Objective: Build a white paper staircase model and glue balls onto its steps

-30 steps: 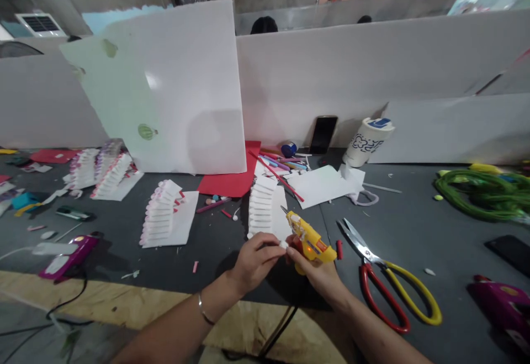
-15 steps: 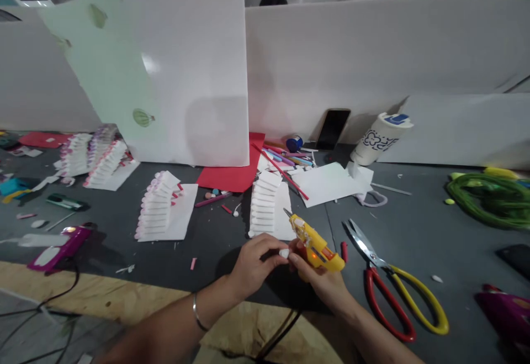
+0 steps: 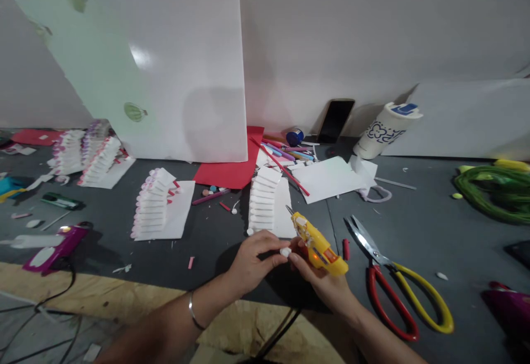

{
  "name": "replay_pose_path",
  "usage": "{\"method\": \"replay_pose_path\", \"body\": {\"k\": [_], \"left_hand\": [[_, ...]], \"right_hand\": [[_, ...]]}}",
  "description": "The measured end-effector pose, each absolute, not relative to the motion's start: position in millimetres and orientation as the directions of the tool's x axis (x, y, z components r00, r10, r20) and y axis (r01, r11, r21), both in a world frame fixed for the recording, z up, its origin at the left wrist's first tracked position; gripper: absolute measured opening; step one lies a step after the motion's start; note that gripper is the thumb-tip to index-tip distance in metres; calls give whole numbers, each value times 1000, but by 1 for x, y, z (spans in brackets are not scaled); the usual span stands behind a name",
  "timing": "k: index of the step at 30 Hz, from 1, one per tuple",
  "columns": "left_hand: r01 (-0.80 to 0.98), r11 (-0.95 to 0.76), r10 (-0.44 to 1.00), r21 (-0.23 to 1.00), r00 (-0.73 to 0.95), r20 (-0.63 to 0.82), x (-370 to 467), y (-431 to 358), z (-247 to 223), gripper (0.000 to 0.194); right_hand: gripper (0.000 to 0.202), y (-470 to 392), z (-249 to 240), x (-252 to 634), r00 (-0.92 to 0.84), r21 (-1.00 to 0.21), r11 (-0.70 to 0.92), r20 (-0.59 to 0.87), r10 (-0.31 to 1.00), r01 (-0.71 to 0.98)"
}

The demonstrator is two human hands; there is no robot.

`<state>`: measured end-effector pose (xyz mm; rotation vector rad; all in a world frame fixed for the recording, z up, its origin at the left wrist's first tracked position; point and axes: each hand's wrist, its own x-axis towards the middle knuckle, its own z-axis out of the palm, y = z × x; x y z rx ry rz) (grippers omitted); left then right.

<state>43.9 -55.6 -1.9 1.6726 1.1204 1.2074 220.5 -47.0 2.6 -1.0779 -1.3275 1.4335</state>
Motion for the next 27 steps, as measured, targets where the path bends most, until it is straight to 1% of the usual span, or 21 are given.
{"method": "replay_pose_path", "body": {"k": [5,7,9,13,17,24,27], "left_hand": [[128,-130,989,983,87,119,47,-59,-5,21],[115,-97,993,989,73,89,49,-61,-4,17],[111,-92,993,990,82,84,50,-61,-3,16],[116,-67,996,991,69,60,51,-62,-2,25],[174,-55,998,983,43,49,52,-64,-5,22],[202,-92,995,975,44,85,50,-62,-6,23],[233,-142,989,962,65,130,48,-61,-4,23]], "right_hand": [[29,-47,-2,221,-206,-1000,-11,-15,978,22],[30,-47,-6,221,-187,-999,-5,-11,982,31],[30,-47,-9,220,-166,-1000,-7,-11,986,24],[25,-48,-13,219,-196,-1000,-3,-4,981,2],[24,-49,-15,219,-203,-1000,-6,-7,979,4],[29,-48,-12,218,-177,-999,-26,-19,984,-39],[31,-48,-9,217,-171,-999,-15,-7,985,-45]]}}
